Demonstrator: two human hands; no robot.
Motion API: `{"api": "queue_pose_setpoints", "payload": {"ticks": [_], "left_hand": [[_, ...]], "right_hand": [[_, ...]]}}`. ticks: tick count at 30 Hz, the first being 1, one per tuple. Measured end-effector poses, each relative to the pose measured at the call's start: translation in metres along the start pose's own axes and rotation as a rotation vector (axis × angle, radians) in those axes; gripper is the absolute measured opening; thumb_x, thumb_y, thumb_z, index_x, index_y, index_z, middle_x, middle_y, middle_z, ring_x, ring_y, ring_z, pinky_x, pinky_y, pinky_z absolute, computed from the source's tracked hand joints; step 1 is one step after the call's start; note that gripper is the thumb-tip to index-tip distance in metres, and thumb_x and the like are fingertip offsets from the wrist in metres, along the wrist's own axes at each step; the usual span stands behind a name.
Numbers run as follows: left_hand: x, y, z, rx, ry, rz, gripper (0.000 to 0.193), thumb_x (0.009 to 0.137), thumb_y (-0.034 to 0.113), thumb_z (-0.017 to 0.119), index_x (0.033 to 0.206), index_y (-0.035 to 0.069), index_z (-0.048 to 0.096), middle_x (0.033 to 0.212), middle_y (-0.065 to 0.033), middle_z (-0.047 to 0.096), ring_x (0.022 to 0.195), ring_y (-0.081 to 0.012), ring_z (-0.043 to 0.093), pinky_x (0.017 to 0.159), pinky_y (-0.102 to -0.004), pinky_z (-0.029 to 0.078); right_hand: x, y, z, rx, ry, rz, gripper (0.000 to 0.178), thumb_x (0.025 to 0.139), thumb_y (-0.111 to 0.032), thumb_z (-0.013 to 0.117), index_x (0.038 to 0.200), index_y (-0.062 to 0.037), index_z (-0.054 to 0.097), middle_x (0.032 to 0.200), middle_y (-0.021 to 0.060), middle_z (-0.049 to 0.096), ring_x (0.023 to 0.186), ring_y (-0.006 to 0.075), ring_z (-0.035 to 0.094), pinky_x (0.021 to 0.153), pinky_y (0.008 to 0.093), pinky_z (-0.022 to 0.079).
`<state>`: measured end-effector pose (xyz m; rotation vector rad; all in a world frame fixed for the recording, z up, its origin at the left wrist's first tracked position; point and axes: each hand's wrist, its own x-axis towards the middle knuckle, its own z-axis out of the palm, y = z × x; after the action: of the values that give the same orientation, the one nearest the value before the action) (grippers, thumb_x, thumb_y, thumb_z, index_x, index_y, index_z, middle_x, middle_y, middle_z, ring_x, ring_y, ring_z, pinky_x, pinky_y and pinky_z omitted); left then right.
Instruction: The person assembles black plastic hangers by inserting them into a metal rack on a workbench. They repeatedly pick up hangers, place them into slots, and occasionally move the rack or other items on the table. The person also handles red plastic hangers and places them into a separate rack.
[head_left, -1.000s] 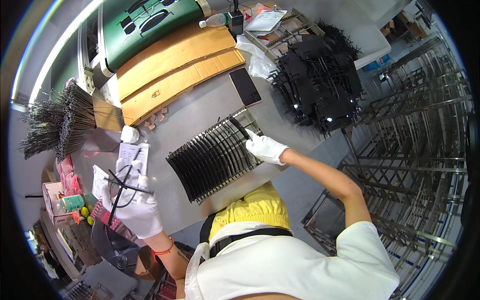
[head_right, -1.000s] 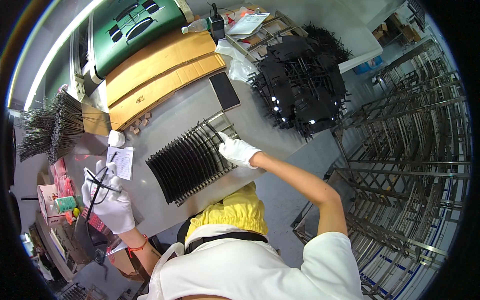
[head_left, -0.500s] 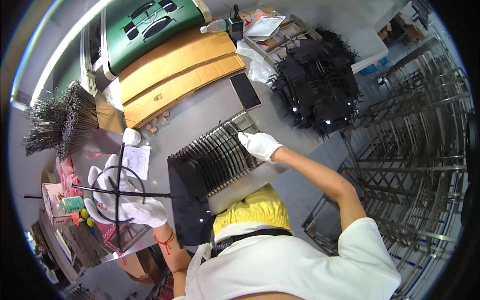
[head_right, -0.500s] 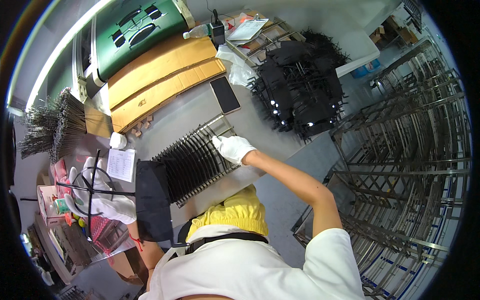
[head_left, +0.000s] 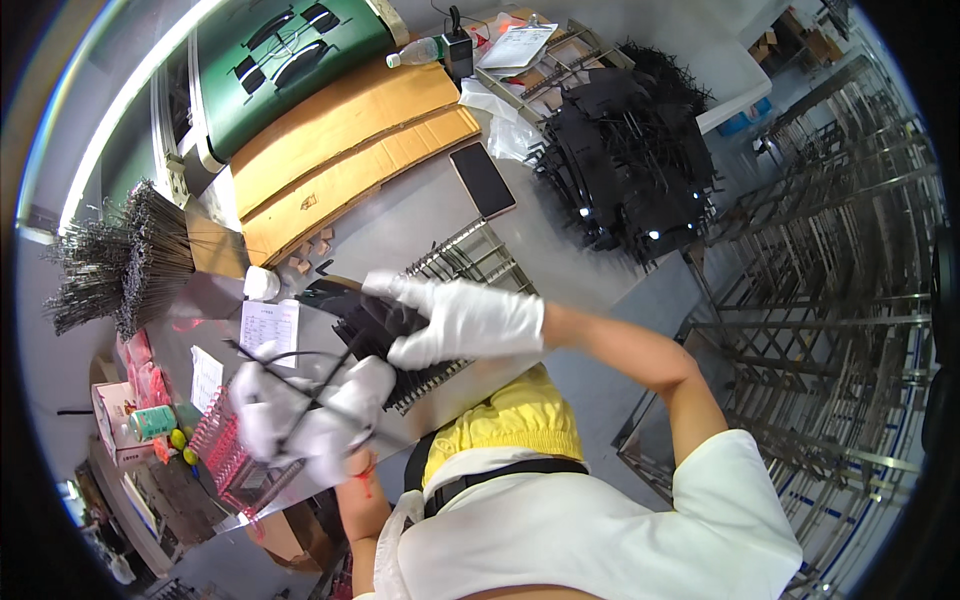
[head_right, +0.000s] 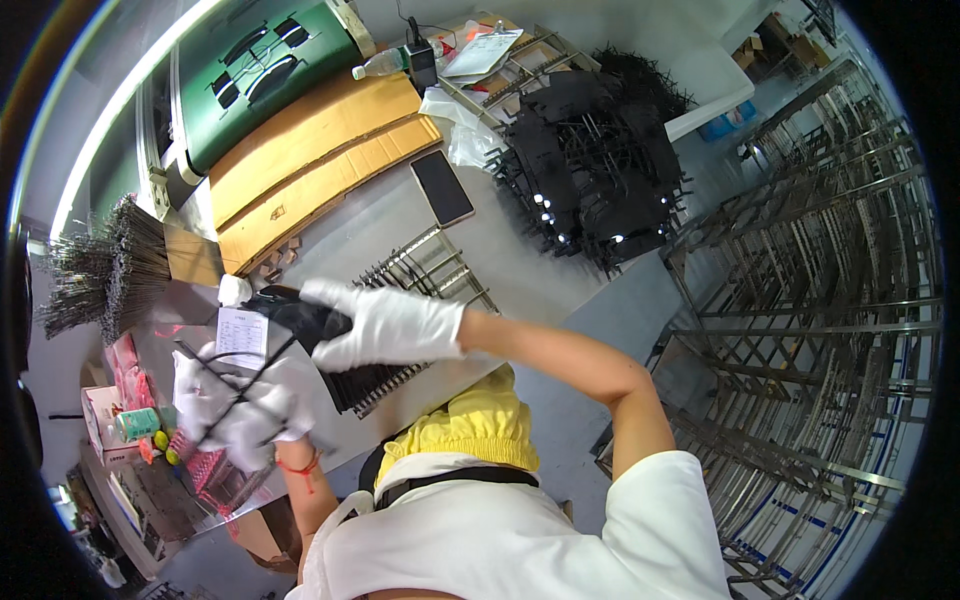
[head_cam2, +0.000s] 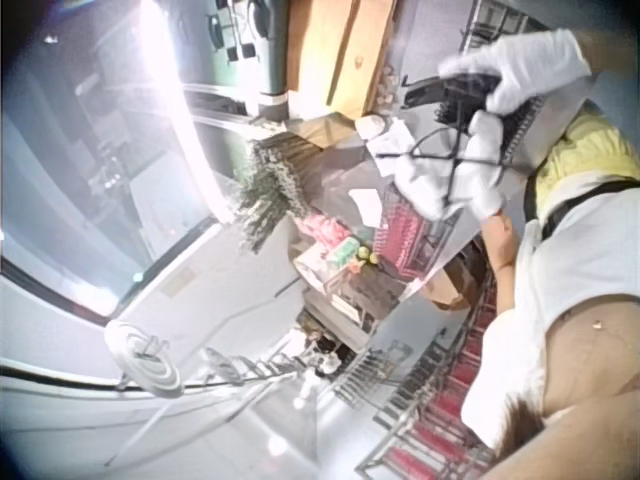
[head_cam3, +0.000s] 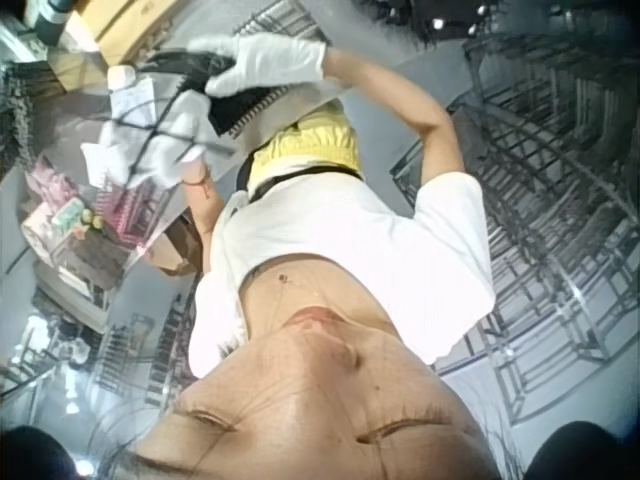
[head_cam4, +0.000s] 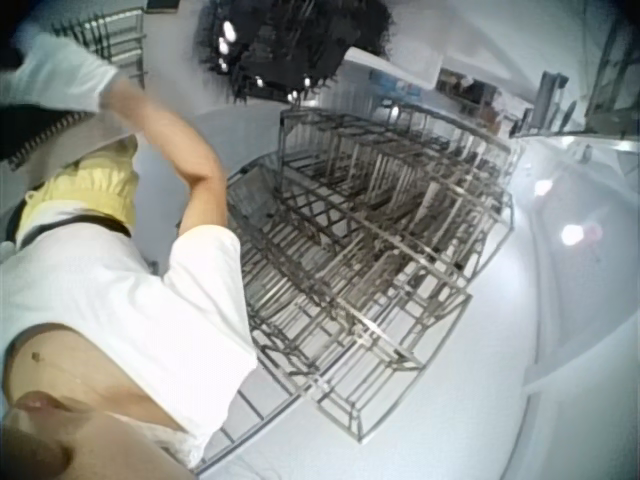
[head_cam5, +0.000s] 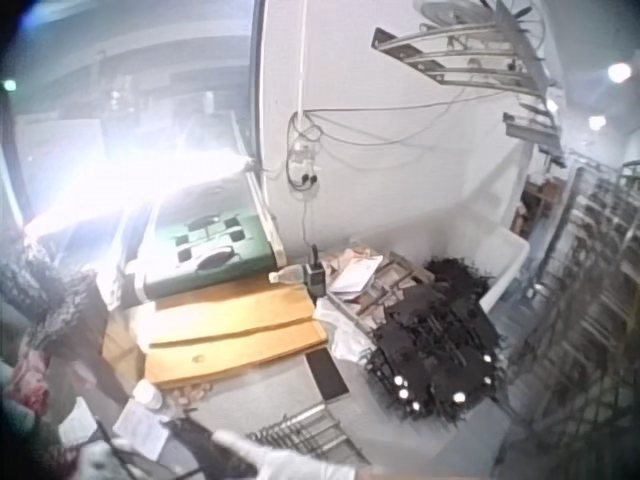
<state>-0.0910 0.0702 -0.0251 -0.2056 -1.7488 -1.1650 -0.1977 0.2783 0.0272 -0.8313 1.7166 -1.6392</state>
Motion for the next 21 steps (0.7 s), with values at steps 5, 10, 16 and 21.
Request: {"api": "queue_pose_setpoints", "payload": {"ticks": [5, 10, 16, 21], "left_hand": [[0.061, 0.046, 0.03, 0.387, -0.653, 0.144, 0.037, 0.066, 0.001, 0.073, 0.099, -0.001, 0.058, 0.112, -0.0124, 0.053, 0.102, -0.0245, 0.054, 0.089, -0.04, 0.048], [0.074, 0.038, -0.01, 0.666, -0.044, -0.401, 0.025, 0.101, 0.015, 0.043, 0.123, 0.003, 0.049, 0.108, -0.012, 0.061, 0.103, -0.0205, 0.062, 0.084, -0.0324, 0.054], [0.16, 0.007, -0.05, -0.485, 1.197, -0.033, 0.049, 0.095, 0.024, 0.042, 0.124, -0.015, 0.046, 0.129, -0.0328, 0.052, 0.096, -0.036, 0.067, 0.093, -0.038, 0.057], [0.093, -0.048, 0.061, -0.605, -0.045, -0.48, 0.071, 0.092, 0.038, 0.058, 0.142, -0.008, 0.037, 0.137, -0.0253, 0.049, 0.12, -0.0245, 0.054, 0.098, -0.0341, 0.047]], "right_hand": [[-0.004, 0.013, 0.006, -1.278, 0.278, -0.341, 0.041, 0.086, -0.011, 0.058, 0.123, -0.0289, 0.061, 0.084, 0.009, 0.051, 0.07, 0.0237, 0.062, 0.057, 0.0361, 0.053], [-0.044, 0.098, -0.07, -0.589, 0.402, 0.172, 0.025, 0.088, -0.014, 0.053, 0.113, -0.0092, 0.051, 0.122, 0.0301, 0.05, 0.079, 0.0404, 0.064, 0.073, 0.0455, 0.056], [-0.059, 0.162, -0.062, -1.131, -0.092, 0.163, 0.013, 0.096, -0.01, 0.038, 0.09, 0.0015, 0.042, 0.134, 0.0447, 0.039, 0.068, 0.0436, 0.066, 0.06, 0.0485, 0.057], [-0.053, 0.132, -0.06, -0.707, 0.099, 0.585, 0.051, 0.1, -0.038, 0.04, 0.134, -0.0001, 0.042, 0.132, 0.0359, 0.05, 0.102, 0.0498, 0.062, 0.09, 0.0507, 0.05]]}}
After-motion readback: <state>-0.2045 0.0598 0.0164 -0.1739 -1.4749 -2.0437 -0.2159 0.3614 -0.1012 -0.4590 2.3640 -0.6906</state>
